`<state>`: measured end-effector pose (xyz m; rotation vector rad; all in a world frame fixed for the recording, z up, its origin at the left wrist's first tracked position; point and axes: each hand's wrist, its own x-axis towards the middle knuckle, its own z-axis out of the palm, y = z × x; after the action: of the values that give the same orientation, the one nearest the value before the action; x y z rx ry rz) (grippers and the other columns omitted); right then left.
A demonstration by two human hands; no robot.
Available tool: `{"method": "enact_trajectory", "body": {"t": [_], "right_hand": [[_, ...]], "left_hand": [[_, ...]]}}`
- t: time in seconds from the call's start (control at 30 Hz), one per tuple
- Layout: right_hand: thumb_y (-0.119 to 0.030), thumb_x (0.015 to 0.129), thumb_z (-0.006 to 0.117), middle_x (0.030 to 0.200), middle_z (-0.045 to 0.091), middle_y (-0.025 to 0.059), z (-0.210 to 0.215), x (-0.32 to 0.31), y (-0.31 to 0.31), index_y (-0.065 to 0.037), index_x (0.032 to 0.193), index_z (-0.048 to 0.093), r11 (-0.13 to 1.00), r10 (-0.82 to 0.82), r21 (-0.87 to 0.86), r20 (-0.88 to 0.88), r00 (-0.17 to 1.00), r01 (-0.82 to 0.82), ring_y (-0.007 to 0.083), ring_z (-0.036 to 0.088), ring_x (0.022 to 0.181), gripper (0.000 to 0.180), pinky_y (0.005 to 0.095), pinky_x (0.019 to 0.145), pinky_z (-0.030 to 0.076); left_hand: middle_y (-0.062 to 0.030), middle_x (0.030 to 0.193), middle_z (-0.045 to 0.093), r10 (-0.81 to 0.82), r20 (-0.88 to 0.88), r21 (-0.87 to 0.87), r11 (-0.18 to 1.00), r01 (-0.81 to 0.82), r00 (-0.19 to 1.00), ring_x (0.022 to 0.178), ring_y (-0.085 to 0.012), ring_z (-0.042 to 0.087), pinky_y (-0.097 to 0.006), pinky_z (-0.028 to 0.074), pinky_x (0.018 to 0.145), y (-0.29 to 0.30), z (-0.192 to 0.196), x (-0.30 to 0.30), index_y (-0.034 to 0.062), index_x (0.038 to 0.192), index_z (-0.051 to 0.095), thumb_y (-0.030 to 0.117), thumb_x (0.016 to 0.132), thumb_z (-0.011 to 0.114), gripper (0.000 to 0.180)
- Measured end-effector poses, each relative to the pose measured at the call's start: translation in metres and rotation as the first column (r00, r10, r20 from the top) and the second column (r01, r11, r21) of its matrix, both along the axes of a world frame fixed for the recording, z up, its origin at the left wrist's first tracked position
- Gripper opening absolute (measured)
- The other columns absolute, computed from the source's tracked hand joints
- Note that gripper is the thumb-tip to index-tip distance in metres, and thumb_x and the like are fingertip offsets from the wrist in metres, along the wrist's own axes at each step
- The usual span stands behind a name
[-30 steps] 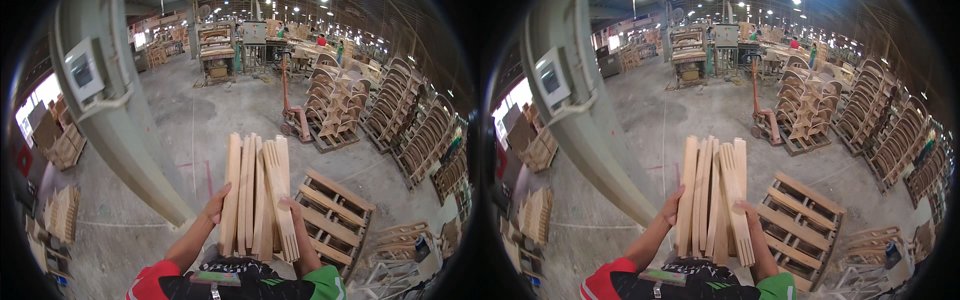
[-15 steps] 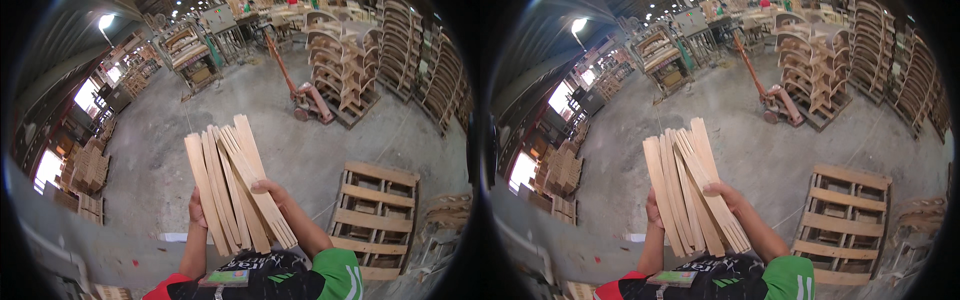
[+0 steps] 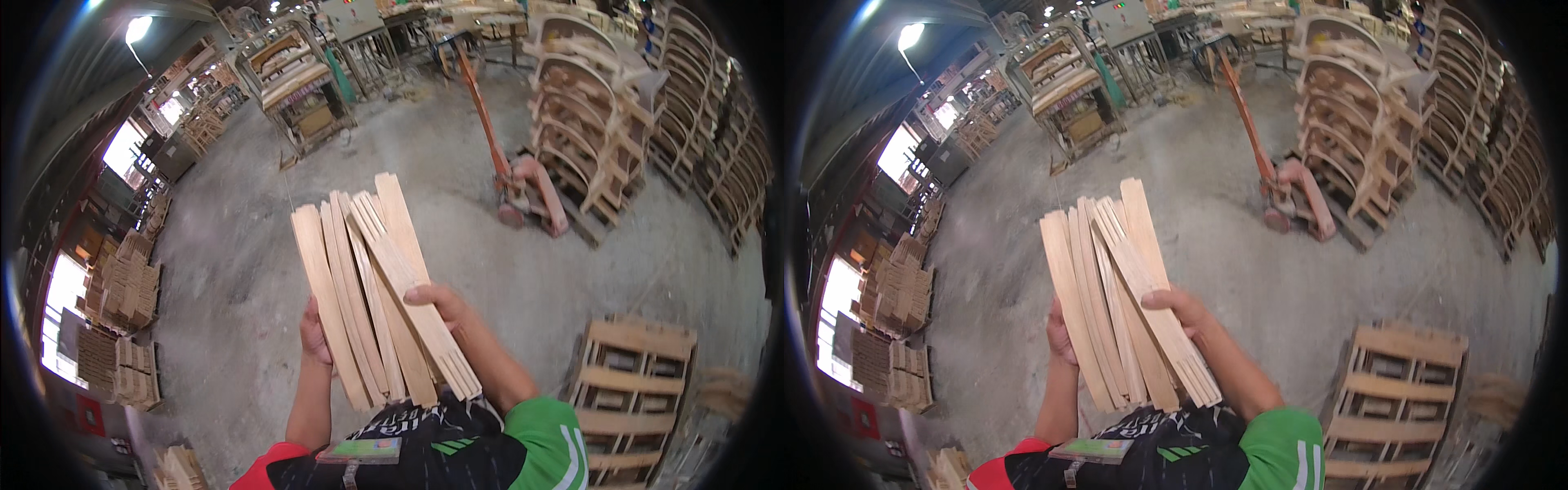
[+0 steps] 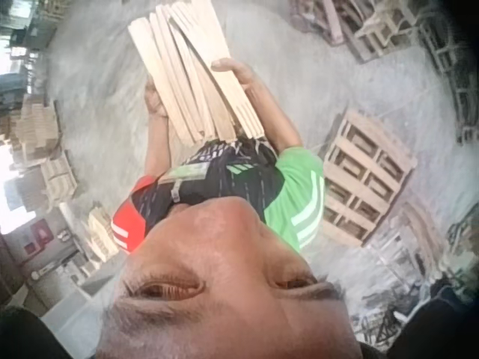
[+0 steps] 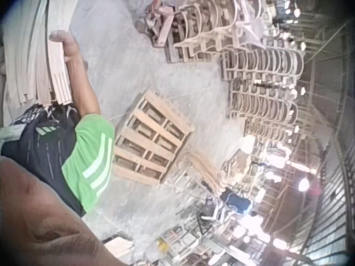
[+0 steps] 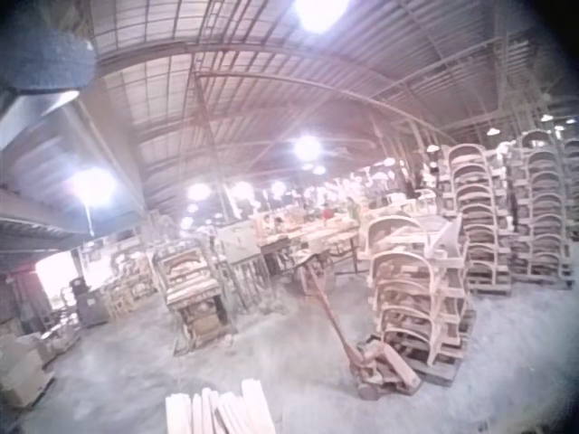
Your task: The person picks up a stack of wooden planks from a table, walks through a furniture workshop, and places the planks onto a workbench. The person handles the planks by hand without using tools.
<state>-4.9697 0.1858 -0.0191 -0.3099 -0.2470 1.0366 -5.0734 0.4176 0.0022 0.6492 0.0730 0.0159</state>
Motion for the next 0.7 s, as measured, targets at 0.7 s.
{"method": "enact_trajectory", "body": {"t": [0.7], "right_hand": [[-0.016, 0.077, 0.067, 0.121, 0.061, 0.0231, 0.034, 0.615, 0.274, 0.005, 0.138, 0.043, 0.96, 0.052, -0.276, 0.039, 0.998, -0.039, 0.0314, 0.065, 0.106, 0.069, 0.0436, 0.095, 0.052]], "left_hand": [[-0.0174, 0.133, 0.057, 0.057, 0.064, -0.082, 0.995, -0.052, 0.996, 0.115, -0.0297, 0.06, -0.045, 0.053, 0.096, 0.275, -0.007, 0.608, 0.0023, 0.14, 0.043, 0.041, 0.096, 0.056, 0.06]]}}
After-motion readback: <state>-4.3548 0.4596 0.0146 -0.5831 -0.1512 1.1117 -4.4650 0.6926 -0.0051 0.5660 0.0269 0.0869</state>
